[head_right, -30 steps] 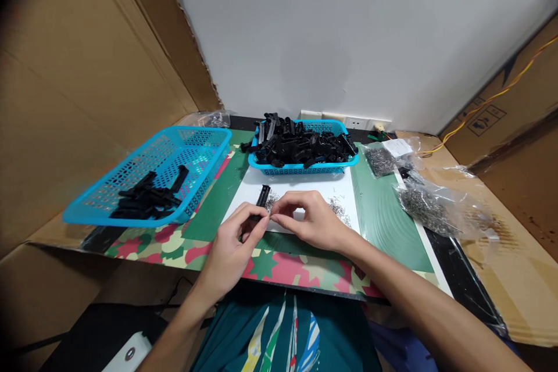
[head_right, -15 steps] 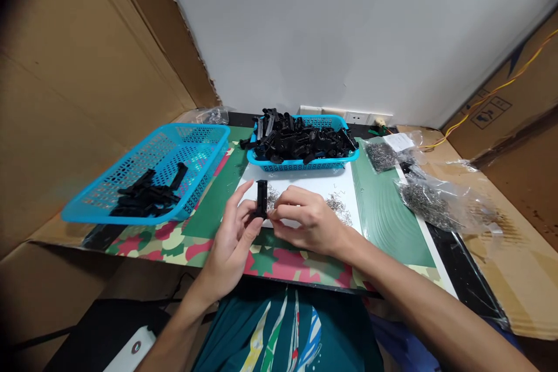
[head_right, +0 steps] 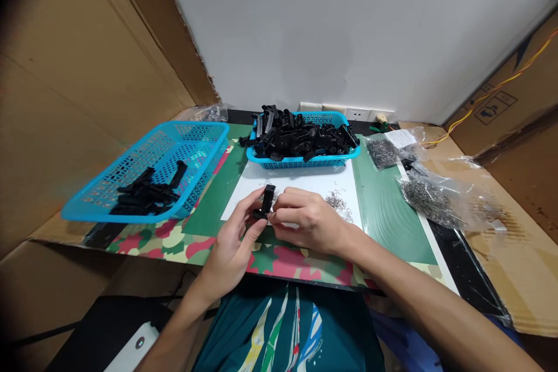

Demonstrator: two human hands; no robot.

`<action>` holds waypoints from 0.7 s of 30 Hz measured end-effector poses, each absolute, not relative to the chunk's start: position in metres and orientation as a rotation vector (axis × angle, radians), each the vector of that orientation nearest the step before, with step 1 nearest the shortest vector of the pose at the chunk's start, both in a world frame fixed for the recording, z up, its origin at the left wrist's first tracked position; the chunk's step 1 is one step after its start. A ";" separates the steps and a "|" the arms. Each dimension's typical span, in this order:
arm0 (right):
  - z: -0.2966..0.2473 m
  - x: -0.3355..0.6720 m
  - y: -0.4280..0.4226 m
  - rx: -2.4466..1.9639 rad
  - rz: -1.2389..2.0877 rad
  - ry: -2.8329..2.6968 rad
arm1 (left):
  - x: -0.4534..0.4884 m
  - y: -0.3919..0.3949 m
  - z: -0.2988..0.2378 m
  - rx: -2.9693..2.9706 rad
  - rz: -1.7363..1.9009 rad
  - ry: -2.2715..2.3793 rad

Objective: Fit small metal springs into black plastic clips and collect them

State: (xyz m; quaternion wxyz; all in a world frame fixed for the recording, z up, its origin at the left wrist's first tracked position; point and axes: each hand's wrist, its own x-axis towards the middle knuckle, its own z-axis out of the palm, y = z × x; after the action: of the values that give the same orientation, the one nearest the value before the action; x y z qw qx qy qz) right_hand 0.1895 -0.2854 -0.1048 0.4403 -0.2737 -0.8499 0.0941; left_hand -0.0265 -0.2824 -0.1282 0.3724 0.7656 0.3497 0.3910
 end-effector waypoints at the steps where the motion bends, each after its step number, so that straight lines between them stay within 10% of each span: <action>1: -0.105 0.190 -0.285 -0.673 0.252 -2.107 | -0.027 -0.282 -0.129 1.960 1.004 0.900; 21: -0.093 0.194 -0.287 -0.778 -0.182 -2.231 | -0.032 -0.278 -0.114 1.471 0.855 0.757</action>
State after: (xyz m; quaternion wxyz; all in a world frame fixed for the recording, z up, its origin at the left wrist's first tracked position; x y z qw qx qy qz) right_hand 0.1943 -0.2869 -0.0928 0.3763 -0.3040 -0.8723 -0.0710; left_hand -0.0320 -0.2784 -0.1140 0.5969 0.6337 0.3263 0.3684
